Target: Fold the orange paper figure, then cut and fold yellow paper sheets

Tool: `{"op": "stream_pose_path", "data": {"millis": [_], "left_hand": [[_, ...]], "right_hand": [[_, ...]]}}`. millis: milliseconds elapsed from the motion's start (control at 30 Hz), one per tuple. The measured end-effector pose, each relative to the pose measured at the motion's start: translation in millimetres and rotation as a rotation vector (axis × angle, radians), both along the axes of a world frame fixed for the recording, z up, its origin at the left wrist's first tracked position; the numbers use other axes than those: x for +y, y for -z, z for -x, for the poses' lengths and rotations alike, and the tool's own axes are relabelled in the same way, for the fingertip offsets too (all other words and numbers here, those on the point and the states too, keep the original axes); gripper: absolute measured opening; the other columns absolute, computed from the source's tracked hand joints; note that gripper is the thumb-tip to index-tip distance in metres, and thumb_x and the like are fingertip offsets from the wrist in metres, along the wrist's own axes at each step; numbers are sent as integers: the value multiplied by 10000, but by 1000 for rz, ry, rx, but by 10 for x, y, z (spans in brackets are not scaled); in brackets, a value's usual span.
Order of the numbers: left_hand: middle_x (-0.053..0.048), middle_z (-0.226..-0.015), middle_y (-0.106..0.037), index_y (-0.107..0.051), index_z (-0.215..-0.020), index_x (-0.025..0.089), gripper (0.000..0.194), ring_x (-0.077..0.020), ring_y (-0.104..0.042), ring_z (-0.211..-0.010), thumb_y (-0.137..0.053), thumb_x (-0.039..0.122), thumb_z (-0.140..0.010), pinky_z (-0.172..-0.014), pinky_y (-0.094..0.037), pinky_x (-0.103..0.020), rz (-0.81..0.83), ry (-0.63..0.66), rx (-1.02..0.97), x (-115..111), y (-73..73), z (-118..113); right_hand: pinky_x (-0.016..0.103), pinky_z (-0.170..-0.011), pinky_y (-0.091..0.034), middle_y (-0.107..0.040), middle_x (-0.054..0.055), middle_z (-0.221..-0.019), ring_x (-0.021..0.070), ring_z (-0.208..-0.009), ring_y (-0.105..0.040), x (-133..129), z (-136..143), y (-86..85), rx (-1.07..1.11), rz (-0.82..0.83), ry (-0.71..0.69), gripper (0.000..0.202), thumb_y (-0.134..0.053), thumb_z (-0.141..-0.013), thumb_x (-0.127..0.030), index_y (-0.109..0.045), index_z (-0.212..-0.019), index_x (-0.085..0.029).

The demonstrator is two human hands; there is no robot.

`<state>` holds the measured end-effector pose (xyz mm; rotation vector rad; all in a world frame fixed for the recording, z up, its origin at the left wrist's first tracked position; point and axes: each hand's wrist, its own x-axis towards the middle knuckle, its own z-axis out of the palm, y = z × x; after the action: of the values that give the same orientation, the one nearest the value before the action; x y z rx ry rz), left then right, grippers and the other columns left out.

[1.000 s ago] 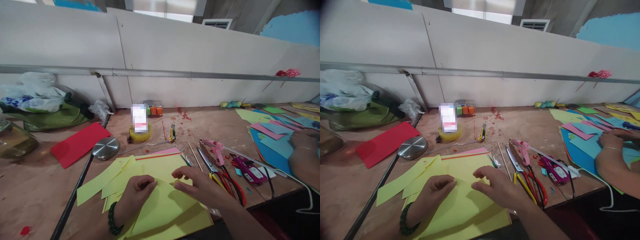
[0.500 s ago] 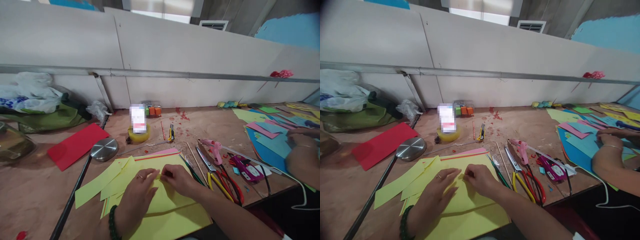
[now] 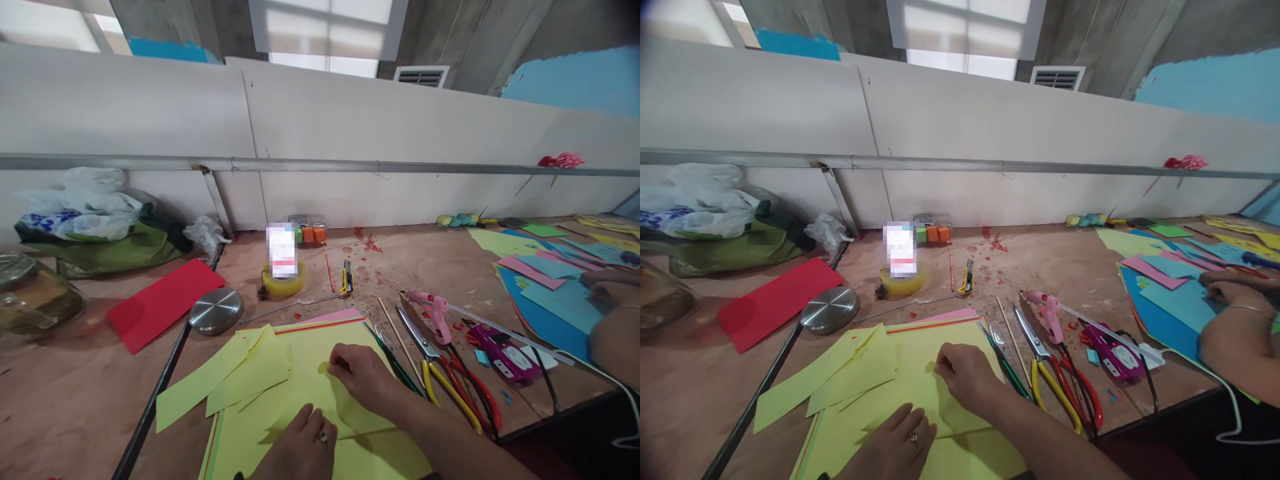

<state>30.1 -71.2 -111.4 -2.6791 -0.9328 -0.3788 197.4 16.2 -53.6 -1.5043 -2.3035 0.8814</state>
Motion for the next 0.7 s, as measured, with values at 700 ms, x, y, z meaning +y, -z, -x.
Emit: {"op": "stream_pose_path", "data": {"millis": [700], "left_hand": [[36,-690,-622,-621,-809,186,65,-158,-548,-754,-624,186,-874,-975,-377,-323,-27,-14,-57,-38,58,124]], "right_hand": [[381,-1017,-354,-666,-38,-701,142,-728,-564,-594,-270,486,-65,-859,-544,144,-579,-916,-197,-611,-776,-199]]}}
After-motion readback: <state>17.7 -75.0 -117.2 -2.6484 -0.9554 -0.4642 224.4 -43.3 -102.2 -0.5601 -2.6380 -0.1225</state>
